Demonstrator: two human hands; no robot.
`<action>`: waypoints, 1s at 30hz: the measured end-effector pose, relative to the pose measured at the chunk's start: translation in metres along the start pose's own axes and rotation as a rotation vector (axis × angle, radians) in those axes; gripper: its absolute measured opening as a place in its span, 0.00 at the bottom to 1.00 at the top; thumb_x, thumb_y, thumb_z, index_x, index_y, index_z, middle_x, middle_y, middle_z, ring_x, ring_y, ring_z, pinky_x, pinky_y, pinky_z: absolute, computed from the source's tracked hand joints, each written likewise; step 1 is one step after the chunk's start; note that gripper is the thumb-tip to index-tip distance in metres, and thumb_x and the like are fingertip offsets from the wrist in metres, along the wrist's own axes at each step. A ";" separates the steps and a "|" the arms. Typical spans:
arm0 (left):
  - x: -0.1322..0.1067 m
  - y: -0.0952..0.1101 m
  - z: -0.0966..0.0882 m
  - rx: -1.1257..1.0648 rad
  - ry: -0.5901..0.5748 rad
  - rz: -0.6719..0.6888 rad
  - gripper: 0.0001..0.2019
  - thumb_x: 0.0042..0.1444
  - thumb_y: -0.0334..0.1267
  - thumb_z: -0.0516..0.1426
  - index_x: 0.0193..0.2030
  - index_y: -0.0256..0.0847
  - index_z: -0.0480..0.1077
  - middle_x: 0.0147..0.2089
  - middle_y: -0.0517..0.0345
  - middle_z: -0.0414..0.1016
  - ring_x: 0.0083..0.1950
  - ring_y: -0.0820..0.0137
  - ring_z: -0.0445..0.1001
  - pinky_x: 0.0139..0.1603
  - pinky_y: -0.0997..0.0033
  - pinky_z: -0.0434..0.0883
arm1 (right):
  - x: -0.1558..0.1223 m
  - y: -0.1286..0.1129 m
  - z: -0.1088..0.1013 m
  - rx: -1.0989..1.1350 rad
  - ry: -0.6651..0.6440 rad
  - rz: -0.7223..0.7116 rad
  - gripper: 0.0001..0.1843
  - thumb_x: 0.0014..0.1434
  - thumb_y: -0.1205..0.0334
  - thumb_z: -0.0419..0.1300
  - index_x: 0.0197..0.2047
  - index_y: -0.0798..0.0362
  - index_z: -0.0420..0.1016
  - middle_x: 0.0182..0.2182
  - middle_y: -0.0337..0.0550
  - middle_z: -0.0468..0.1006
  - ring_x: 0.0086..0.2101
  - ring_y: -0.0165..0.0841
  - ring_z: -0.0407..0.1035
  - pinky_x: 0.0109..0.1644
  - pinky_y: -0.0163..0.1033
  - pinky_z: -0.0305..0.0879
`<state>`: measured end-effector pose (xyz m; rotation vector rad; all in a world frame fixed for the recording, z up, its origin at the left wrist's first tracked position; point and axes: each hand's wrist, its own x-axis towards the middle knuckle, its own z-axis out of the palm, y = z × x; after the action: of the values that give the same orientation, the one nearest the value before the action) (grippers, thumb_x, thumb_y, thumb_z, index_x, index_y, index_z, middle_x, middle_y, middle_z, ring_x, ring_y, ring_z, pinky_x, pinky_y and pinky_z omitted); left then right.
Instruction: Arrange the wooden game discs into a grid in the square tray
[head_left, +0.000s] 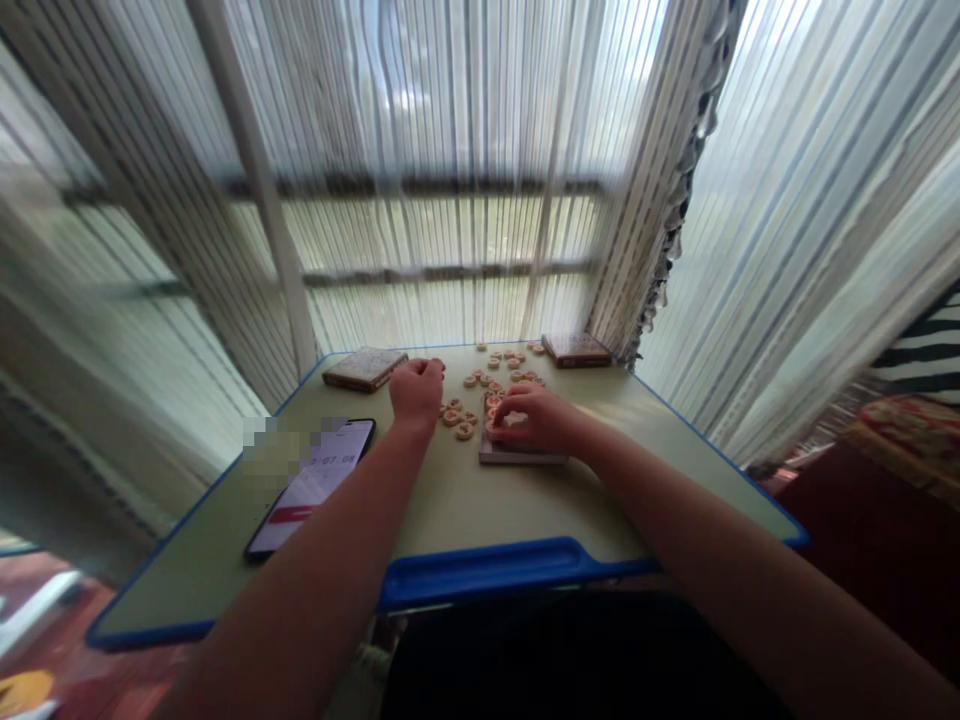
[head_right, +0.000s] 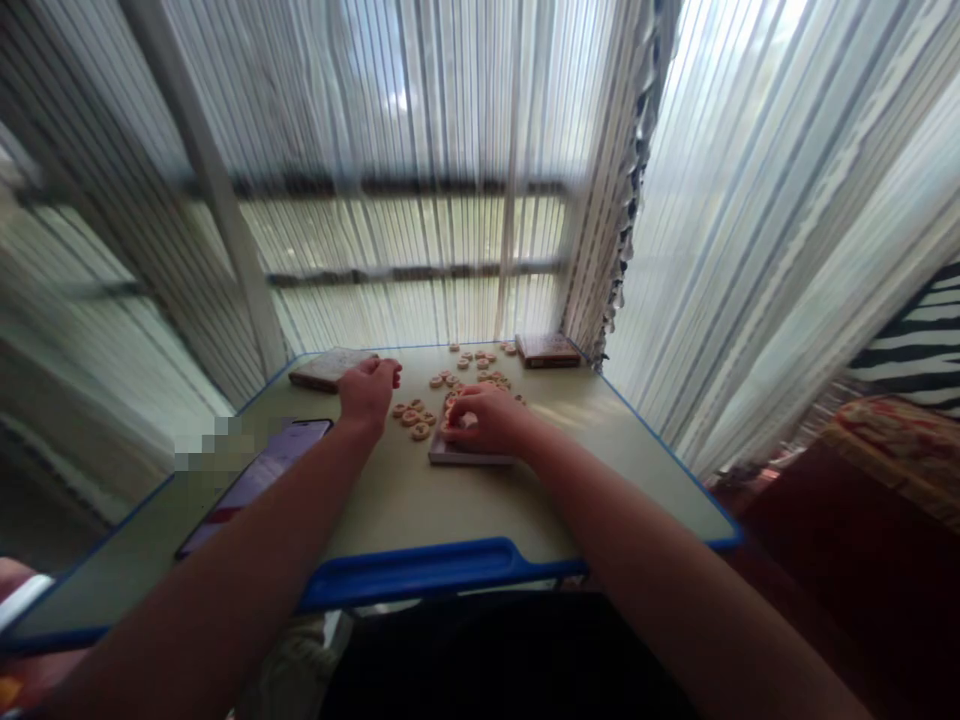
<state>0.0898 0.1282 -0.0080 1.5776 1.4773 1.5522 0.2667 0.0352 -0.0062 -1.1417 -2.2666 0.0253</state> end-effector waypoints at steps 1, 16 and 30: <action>0.001 -0.002 0.001 0.037 0.007 0.007 0.14 0.43 0.43 0.51 0.25 0.35 0.72 0.20 0.57 0.70 0.24 0.72 0.69 0.25 0.74 0.63 | 0.000 0.001 0.000 0.004 -0.002 -0.005 0.10 0.49 0.55 0.60 0.28 0.53 0.76 0.30 0.43 0.73 0.32 0.30 0.65 0.38 0.35 0.59; -0.023 0.018 -0.004 0.466 -0.200 0.391 0.14 0.52 0.41 0.48 0.37 0.37 0.71 0.32 0.53 0.75 0.35 0.68 0.71 0.38 0.71 0.65 | -0.002 0.026 -0.009 -0.031 0.320 0.226 0.19 0.53 0.68 0.51 0.50 0.53 0.66 0.33 0.43 0.71 0.28 0.28 0.63 0.37 0.35 0.62; -0.031 0.016 0.003 0.481 -0.612 0.428 0.19 0.56 0.38 0.44 0.53 0.38 0.65 0.52 0.52 0.69 0.53 0.67 0.66 0.54 0.70 0.61 | -0.004 0.060 -0.005 -0.255 0.234 0.501 0.17 0.55 0.68 0.46 0.41 0.55 0.74 0.39 0.46 0.75 0.41 0.33 0.67 0.48 0.36 0.58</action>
<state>0.1047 0.0966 -0.0072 2.4928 1.2520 0.7727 0.3148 0.0686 -0.0201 -1.7261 -1.7687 -0.1945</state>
